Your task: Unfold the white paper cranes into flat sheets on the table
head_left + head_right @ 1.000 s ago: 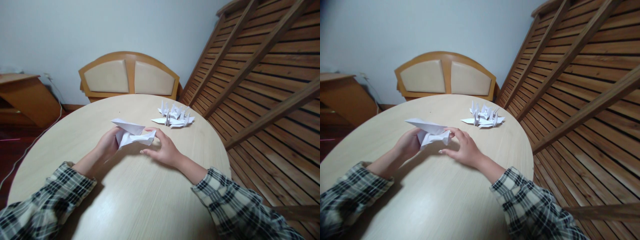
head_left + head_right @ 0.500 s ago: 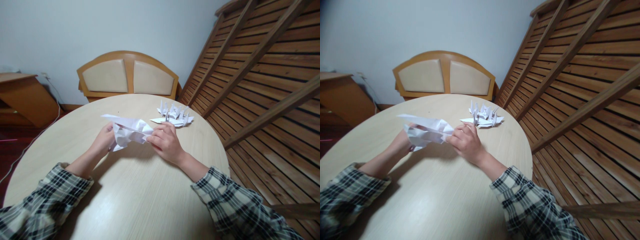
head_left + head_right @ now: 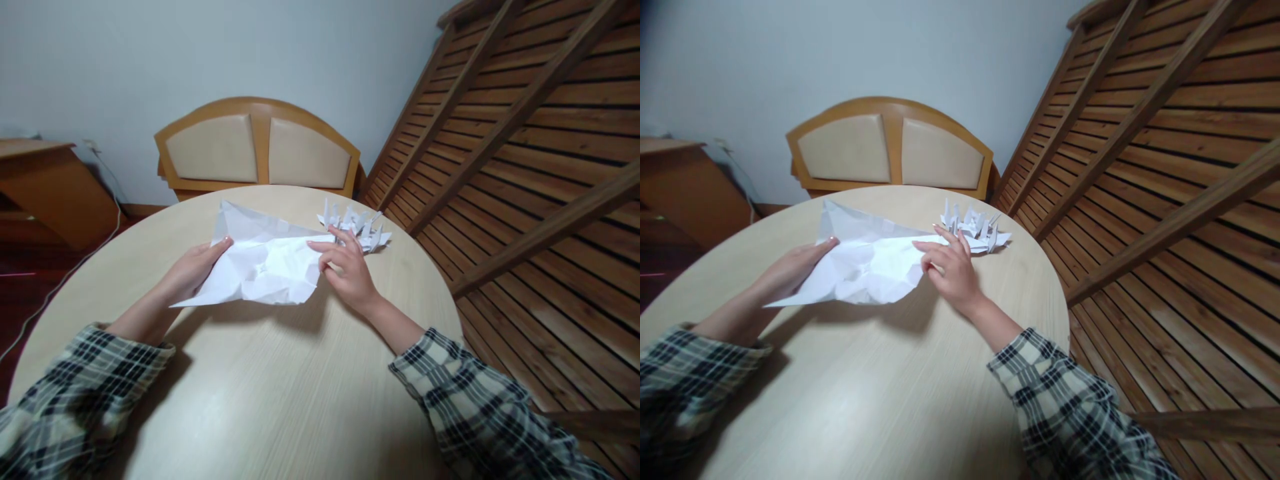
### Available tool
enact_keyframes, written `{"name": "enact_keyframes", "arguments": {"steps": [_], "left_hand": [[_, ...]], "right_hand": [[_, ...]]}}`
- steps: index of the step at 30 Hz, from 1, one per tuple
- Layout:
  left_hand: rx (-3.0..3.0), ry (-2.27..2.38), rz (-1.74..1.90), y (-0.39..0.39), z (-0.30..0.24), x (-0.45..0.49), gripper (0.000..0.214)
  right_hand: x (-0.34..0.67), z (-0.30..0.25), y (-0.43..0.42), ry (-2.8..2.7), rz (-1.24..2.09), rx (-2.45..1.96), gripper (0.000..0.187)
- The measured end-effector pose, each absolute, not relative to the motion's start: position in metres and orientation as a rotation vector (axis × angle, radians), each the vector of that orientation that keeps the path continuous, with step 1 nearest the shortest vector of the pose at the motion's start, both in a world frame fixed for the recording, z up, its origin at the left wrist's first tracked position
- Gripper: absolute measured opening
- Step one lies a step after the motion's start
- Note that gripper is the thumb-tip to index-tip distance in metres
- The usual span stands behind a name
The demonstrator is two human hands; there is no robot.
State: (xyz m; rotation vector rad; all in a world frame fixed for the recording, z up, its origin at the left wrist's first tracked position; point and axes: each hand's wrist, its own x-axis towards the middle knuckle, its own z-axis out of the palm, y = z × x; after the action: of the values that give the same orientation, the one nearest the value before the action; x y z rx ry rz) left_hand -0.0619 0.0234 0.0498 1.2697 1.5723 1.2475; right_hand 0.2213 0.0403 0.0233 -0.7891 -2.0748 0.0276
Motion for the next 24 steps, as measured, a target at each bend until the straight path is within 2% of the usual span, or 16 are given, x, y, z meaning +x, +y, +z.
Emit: {"name": "enact_keyframes", "arguments": {"steps": [5, 9, 14, 17, 18, 21, 22, 24], "left_hand": [[1.178, 1.592, 1.203, 0.019, 0.060, -0.060, 0.035], [1.293, 1.687, 1.254, 0.010, 0.063, -0.050, 0.030], [1.617, 1.794, 1.448, 0.002, 0.053, -0.043, 0.036], [1.614, 1.731, 1.467, 0.002, 0.047, -0.040, 0.035], [1.585, 1.707, 1.471, 0.002, 0.045, -0.039, 0.035], [1.458, 1.655, 1.487, 0.006, 0.043, -0.040, 0.033], [1.390, 1.643, 1.494, 0.009, 0.043, -0.041, 0.031], [1.224, 1.594, 1.485, 0.015, 0.039, -0.045, 0.027]], "right_hand": [[0.221, 0.018, 0.045, -1.976, 0.440, -0.769, 0.014], [0.225, 0.021, 0.043, -2.011, 0.338, -0.941, 0.018], [0.217, 0.034, 0.022, -2.240, 0.405, -0.786, 0.035], [0.205, 0.031, 0.014, -2.400, 0.102, -0.833, 0.055], [0.202, 0.029, 0.013, -2.446, -0.033, -0.841, 0.052], [0.198, 0.021, 0.014, -2.510, -0.370, -0.768, 0.014], [0.198, 0.019, 0.015, -2.497, -0.448, -0.717, 0.009], [0.200, 0.016, 0.017, -2.450, -0.548, -0.596, 0.017]]}}
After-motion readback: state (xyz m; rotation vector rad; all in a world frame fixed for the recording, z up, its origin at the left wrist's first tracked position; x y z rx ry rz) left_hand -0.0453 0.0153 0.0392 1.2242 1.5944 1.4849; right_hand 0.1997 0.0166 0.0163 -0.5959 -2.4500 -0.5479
